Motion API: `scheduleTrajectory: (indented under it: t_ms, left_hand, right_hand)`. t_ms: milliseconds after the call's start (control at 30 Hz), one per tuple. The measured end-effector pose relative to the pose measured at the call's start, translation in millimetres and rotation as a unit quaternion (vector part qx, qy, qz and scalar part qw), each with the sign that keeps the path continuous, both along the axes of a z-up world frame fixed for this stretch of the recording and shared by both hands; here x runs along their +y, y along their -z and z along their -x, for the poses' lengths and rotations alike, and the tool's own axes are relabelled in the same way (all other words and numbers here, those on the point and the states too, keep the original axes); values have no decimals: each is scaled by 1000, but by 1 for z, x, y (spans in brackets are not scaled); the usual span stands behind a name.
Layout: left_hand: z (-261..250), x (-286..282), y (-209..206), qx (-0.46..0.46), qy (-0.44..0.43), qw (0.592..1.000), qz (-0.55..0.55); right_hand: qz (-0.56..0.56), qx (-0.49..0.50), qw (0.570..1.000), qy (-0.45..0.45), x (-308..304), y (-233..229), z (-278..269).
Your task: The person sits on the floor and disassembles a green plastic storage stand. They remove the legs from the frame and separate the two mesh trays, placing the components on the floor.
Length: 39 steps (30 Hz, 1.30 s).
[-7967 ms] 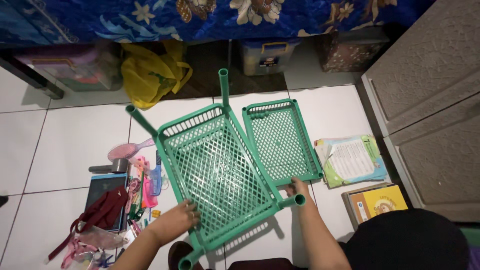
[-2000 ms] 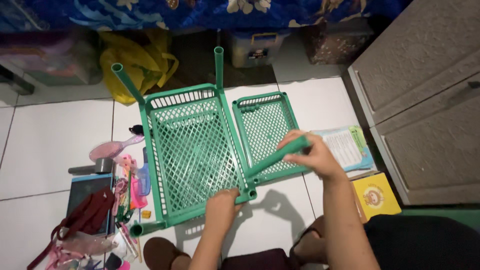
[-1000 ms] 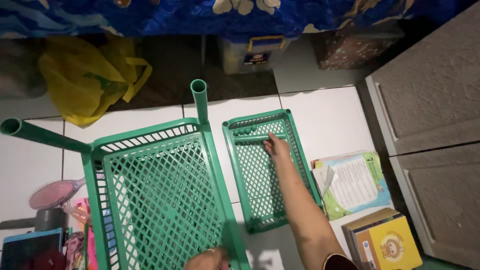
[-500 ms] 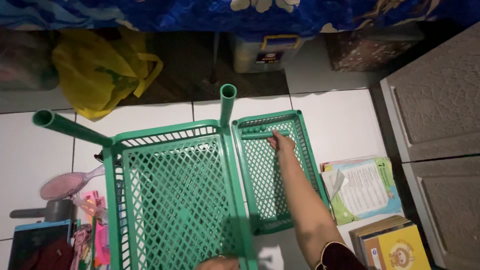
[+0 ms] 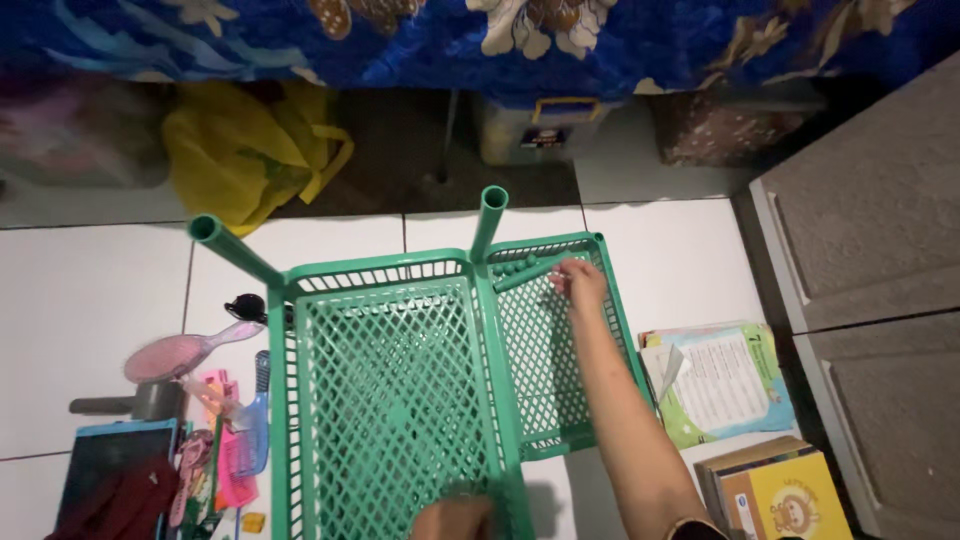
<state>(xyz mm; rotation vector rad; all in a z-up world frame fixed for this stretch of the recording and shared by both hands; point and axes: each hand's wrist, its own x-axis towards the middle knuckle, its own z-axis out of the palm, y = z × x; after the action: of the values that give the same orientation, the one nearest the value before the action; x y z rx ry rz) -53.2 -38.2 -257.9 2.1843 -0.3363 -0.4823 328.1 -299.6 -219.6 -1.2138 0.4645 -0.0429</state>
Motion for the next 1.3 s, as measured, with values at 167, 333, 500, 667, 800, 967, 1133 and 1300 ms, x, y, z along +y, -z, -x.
scheduleTrajectory:
  t_ms: [167, 333, 500, 667, 800, 967, 1133, 1300]
  left_hand:
    - [-14, -7, -68, -53, 0, 997, 47]
    - [-66, -7, -176, -127, -156, 979, -37]
    - [-146, -12, -219, -214, -242, 930, -173]
    - [-146, -10, -186, -205, -262, 918, -214]
    - [-147, -10, -165, -229, -263, 910, -224]
    - [-147, -8, -164, -226, -260, 912, -224]
    - [-147, -8, -169, -222, -260, 913, -224]
    - [-151, -9, -171, -214, -264, 914, -223]
  right_hand:
    - [139, -278, 948, -71, 47, -154, 35]
    - [222, -370, 881, -193, 118, -252, 47]
    - [198, -322, 914, -147, 161, -249, 36]
    - [170, -288, 934, -123, 162, -219, 17]
    - [187, -304, 929, -95, 166, -209, 5]
    - [129, -266, 931, -216, 153, -211, 0]
    - [110, -239, 870, -416, 127, -239, -9]
    - [481, -455, 720, -210, 134, -270, 15]
